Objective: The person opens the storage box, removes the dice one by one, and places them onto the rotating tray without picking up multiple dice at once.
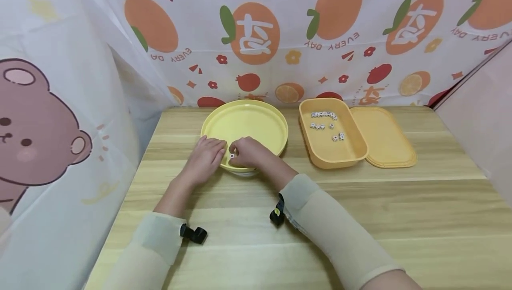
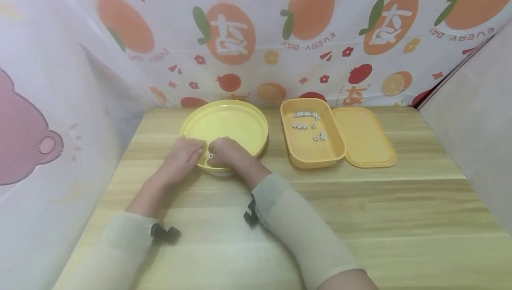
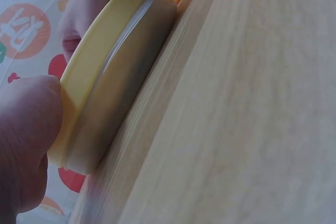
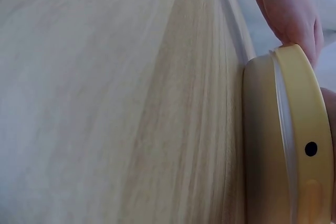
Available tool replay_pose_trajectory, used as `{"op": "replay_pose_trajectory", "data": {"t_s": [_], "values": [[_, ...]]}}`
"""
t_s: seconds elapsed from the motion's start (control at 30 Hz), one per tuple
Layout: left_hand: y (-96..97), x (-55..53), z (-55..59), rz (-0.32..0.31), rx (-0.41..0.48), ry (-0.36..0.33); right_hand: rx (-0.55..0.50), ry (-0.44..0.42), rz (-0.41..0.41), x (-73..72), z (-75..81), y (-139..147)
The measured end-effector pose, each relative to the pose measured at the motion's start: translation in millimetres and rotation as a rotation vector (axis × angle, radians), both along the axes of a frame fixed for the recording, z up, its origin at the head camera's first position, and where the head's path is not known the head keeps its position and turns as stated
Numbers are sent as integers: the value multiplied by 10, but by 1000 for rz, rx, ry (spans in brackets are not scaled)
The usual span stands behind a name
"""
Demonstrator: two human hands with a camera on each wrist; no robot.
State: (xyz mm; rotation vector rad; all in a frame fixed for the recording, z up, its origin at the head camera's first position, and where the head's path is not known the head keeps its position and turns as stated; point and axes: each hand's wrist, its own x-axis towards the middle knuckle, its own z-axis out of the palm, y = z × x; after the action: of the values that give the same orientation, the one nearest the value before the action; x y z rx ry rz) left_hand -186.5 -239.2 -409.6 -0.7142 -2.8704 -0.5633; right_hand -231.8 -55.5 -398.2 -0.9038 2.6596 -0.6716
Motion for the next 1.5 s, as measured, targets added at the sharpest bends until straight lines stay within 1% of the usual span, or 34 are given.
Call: {"op": "replay_pose_trajectory", "data": {"t_s": [0.07, 0.17, 0.23, 0.33, 0.4, 0.5, 0.6, 0.67, 0.73, 0.8, 0.87, 0.9, 0.97, 1.0, 1.03, 1.1, 1.13, 1.2, 1.33, 1.5], "values": [[13, 4, -22, -6, 6, -1, -30, 34, -20, 15, 0, 32], [18, 9, -62, -2, 12, 0, -126, 92, -60, 46, 26, 97], [16, 11, -80, -1, 15, 2, -190, 132, -79, 67, 63, 159], [18, 9, -80, -6, 23, 4, -252, 182, -101, 76, 135, 309], [8, 1, -85, -9, 25, 5, -271, 207, -113, 57, 199, 449], [-25, -18, -86, -3, 18, 5, -306, 244, -159, 5, 312, 712], [-38, -43, -105, -4, 23, 14, -341, 293, -245, -47, 434, 1069], [-50, -46, -114, -5, 28, 20, -338, 325, -317, -89, 499, 1336], [-62, -40, -125, -4, 36, 26, -287, 322, -408, -138, 533, 1621], [-69, -32, -134, -5, 39, 30, -191, 264, -508, -177, 539, 1900], [-63, -28, -133, -6, 46, 27, -62, 176, -589, -206, 515, 2156], [-57, -29, -134, -6, 49, 25, 0, 124, -615, -207, 499, 2262], [-41, -33, -140, -6, 54, 24, 117, 27, -635, -200, 451, 2423], [-32, -36, -145, -6, 57, 24, 156, -19, -632, -198, 417, 2480], [-33, -37, -140, -2, 59, 24, 181, -68, -628, -198, 380, 2513], [-31, -36, -133, 1, 61, 27, 202, -133, -624, -194, 303, 2541], [-29, -35, -129, 0, 62, 31, 213, -147, -622, -196, 262, 2549], [-19, -36, -129, -2, 65, 34, 223, -155, -635, -192, 188, 2550], [-23, -32, -138, -3, 75, 34, 274, -69, -624, -206, 84, 2524], [-44, -35, -126, 0, 82, 32, 281, 4, -600, -224, 12, 2506]]}}
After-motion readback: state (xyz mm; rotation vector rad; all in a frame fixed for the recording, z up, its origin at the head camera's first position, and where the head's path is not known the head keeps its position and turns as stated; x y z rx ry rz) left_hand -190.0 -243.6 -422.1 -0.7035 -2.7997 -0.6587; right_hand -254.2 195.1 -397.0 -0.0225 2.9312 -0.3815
